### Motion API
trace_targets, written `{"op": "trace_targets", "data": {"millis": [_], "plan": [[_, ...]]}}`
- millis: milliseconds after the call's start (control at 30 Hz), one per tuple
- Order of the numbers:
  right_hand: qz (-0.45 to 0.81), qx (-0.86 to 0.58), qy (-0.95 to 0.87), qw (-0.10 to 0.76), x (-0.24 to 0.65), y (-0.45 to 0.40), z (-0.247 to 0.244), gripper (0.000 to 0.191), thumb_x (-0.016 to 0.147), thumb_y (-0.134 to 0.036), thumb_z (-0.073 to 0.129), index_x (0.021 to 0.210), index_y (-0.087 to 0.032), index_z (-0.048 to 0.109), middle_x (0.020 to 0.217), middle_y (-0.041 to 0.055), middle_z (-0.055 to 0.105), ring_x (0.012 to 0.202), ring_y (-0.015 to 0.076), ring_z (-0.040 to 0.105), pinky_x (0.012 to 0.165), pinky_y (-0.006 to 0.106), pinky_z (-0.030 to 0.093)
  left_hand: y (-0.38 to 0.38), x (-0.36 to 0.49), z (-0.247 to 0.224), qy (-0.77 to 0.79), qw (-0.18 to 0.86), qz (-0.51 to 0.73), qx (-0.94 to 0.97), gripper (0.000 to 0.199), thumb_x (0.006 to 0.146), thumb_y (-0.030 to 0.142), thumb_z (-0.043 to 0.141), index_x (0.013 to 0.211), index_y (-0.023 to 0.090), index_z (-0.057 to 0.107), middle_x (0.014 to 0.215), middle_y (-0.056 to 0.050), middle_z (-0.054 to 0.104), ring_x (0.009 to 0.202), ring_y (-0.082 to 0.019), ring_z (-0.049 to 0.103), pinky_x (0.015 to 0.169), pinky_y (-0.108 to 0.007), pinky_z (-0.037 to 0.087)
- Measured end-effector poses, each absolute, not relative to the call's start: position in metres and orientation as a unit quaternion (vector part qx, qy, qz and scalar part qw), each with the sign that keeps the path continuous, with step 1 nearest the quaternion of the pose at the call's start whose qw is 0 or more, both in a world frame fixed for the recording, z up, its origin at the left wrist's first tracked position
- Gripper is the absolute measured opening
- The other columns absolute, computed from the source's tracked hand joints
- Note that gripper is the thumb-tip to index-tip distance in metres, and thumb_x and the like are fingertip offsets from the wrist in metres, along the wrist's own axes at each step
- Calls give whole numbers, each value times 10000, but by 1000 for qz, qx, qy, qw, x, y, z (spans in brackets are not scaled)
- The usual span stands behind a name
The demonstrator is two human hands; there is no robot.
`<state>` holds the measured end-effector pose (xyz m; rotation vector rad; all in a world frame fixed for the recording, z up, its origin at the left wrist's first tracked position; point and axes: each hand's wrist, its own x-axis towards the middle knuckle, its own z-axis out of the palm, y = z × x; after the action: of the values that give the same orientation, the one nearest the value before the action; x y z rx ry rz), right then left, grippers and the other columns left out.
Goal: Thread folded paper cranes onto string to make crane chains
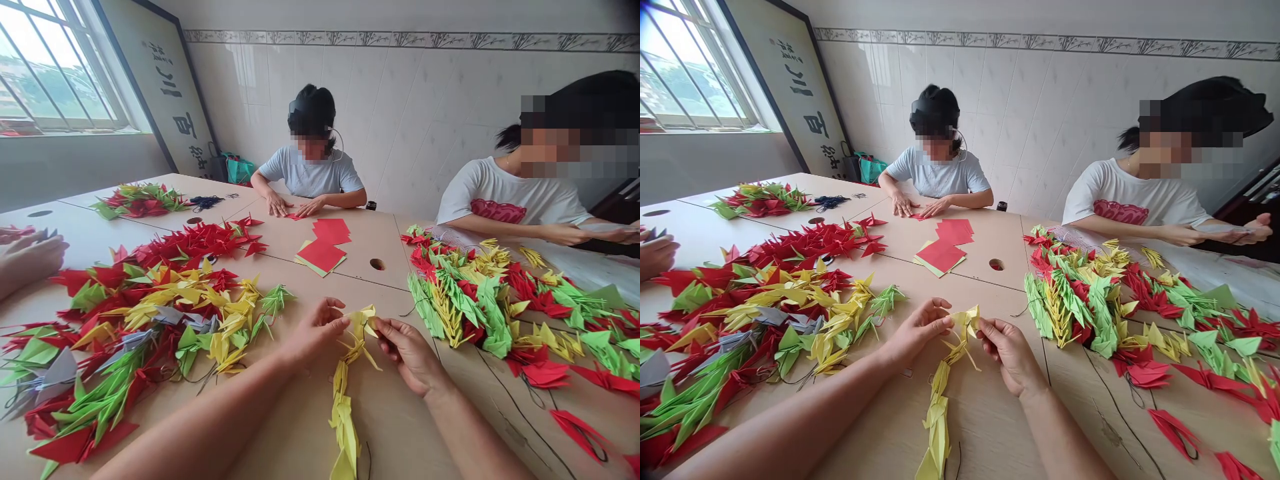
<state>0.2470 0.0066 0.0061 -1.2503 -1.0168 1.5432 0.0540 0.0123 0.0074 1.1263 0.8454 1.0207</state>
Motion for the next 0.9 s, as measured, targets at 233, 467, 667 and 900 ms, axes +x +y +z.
{"op": "trace_targets", "data": {"millis": [233, 467, 667, 900], "plan": [[633, -490, -395, 452, 246, 8, 4, 338, 626, -466, 755, 683, -157, 630, 553, -46, 472, 476, 67, 371, 414, 205, 192, 7, 57, 6, 350, 665, 392, 531, 239, 739, 200, 610, 932, 183, 471, 976, -47, 577, 801, -130, 555, 708, -265, 429], [651, -485, -362, 458, 245, 7, 6, 304, 615, -419, 774, 688, -155, 643, 573, -30, 537, 454, 59, 406, 385, 193, 195, 6, 59, 4, 390, 625, 334, 588, 164, 717, 261, 623, 835, 150, 600, 743, 0, 577, 625, -95, 506, 588, -218, 389], [675, -478, -299, 476, 248, 10, 4, 238, 606, -348, 784, 688, -174, 645, 594, -17, 602, 432, 40, 425, 350, 155, 214, 5, 59, 9, 355, 742, 346, 452, 130, 661, 234, 654, 723, 146, 581, 625, 4, 594, 551, -98, 541, 552, -212, 405], [687, -475, -259, 485, 249, 10, 5, 199, 650, -306, 767, 795, -200, 681, 748, 14, 694, 506, 53, 534, 375, 128, 346, 7, 58, 16, 335, 795, 391, 321, 175, 642, 224, 668, 728, 152, 534, 625, -31, 627, 577, -143, 618, 594, -250, 475]]}}
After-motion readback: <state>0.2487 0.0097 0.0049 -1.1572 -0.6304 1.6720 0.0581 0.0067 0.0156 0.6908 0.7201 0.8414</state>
